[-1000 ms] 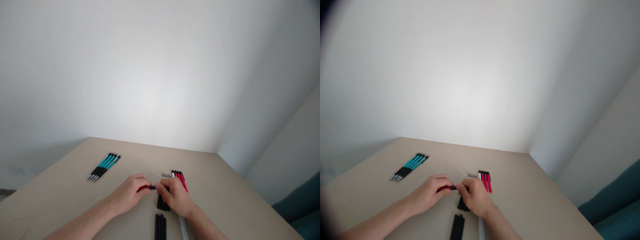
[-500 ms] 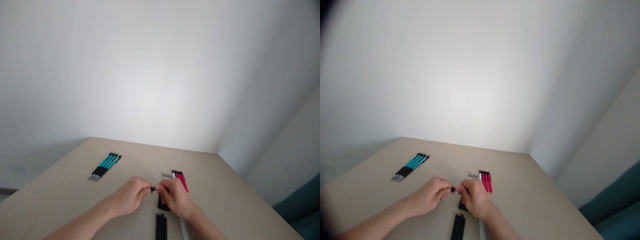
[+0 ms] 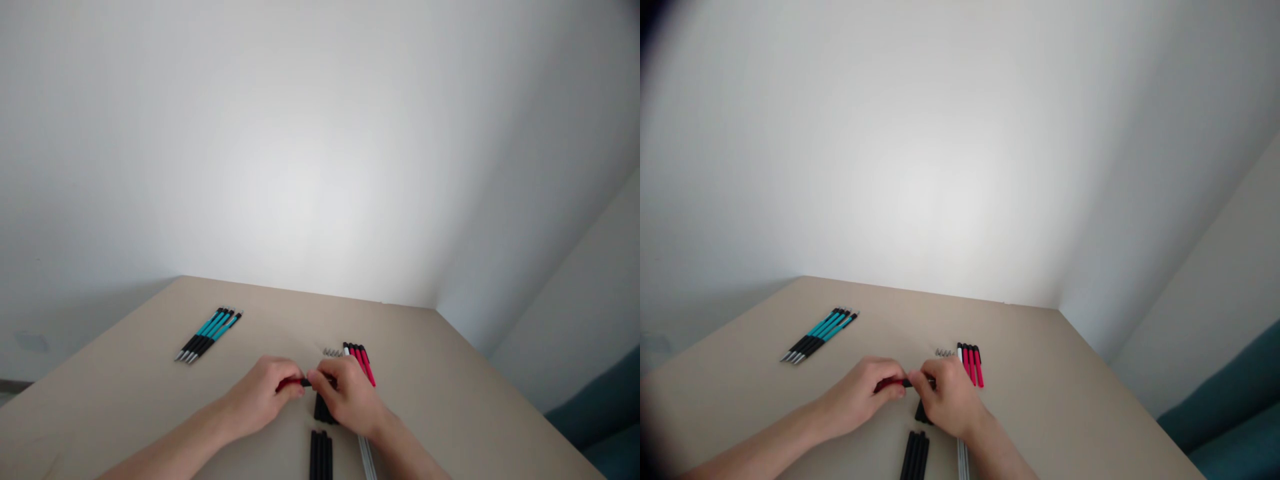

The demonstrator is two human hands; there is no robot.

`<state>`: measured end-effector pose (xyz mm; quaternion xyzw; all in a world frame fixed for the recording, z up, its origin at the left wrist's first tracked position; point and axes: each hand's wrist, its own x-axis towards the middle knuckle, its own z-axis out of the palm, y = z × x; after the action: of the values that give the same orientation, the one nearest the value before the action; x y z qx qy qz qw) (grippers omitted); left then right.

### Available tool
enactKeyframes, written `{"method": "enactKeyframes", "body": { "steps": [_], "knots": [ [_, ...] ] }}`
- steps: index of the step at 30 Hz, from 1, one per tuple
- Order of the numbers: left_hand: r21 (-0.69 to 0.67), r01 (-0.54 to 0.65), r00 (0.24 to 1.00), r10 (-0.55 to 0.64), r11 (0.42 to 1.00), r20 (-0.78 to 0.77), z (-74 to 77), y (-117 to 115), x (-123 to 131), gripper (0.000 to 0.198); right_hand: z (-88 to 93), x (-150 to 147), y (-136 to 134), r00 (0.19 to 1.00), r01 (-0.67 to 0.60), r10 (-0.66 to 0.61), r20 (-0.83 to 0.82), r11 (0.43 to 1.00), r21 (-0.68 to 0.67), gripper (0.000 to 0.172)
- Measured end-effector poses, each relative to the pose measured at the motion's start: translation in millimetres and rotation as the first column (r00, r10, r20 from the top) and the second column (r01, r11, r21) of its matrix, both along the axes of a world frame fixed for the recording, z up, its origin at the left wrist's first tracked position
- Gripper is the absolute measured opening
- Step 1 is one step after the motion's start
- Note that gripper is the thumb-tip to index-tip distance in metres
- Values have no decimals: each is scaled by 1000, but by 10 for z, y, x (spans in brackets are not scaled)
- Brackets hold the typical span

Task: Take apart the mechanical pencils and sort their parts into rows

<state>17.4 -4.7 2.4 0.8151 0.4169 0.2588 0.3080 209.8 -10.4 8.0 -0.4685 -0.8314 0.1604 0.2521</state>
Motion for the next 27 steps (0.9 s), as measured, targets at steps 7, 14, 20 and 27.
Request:
{"method": "enactKeyframes", "body": {
  "steps": [7,14,20,27],
  "knots": [
    [16,62,998,-62,998,-29,36,-6,-14,31,-26,-9,5,1000,15,-15,12,998,-59,47],
    [-67,60,998,-60,996,-1,102,-17,-7,33,38,-1,-23,999,-35,34,-30,999,-34,36],
    [-447,52,993,0,893,114,83,12,-18,27,50,3,-25,995,-91,91,-34,996,19,28],
    [-748,124,976,56,652,210,157,14,-55,34,82,2,-59,989,-143,146,-36,987,69,23]
  ]
}}
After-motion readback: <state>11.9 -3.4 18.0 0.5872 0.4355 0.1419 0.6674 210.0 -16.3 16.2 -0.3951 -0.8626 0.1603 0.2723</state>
